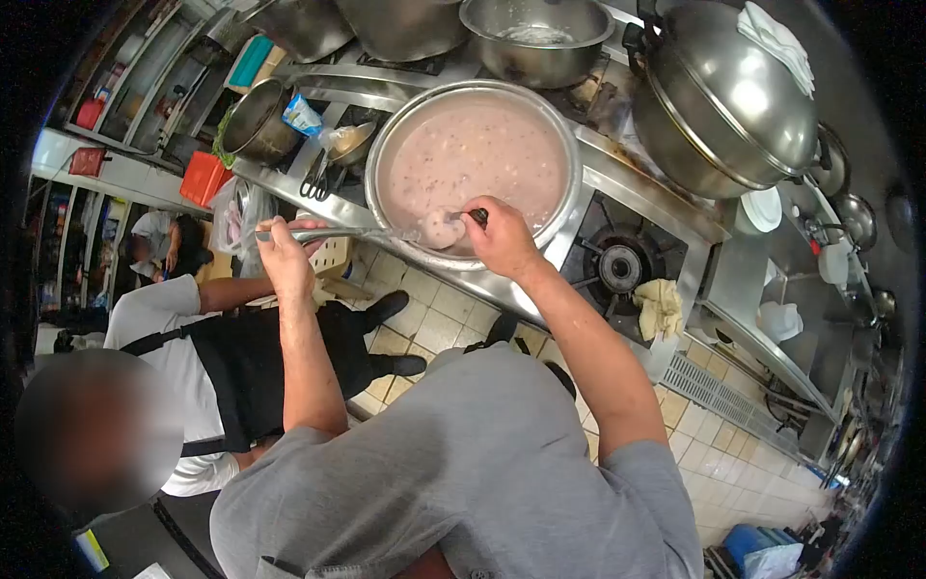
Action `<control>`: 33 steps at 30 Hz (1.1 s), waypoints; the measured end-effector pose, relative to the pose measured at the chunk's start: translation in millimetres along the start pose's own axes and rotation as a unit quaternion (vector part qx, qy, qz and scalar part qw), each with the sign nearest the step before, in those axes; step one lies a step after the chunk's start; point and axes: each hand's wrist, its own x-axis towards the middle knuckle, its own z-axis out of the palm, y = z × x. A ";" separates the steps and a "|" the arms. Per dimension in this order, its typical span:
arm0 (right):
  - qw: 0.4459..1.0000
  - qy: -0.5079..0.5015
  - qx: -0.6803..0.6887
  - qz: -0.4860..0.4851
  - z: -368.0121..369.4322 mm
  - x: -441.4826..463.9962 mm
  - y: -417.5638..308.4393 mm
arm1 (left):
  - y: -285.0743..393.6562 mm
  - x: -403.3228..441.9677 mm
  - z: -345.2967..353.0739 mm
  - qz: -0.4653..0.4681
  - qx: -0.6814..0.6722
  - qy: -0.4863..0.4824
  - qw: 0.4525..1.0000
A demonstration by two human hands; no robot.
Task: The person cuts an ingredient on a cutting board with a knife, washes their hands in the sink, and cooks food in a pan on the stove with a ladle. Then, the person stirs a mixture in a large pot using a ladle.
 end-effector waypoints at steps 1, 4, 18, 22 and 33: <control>1.000 0.002 -0.003 -0.011 0.8 0.1 0.1 | -0.1 -1.1 -1.1 0.001 0.000 -0.004 1.000; 0.999 -0.015 -0.014 -0.030 0.5 2.6 -2.6 | -4.5 -4.2 -3.6 -0.009 -0.010 -0.005 1.000; 0.867 0.174 0.406 0.230 -6.5 30.5 46.1 | 5.9 -2.3 15.5 0.032 0.056 -0.021 0.998; 0.792 0.233 0.515 0.230 -29.2 22.9 38.7 | -8.2 6.7 22.7 0.042 0.082 -0.049 0.995; 0.646 0.289 0.672 0.219 -77.5 -44.1 37.4 | -46.5 20.7 -1.1 -0.103 -0.077 -0.100 0.987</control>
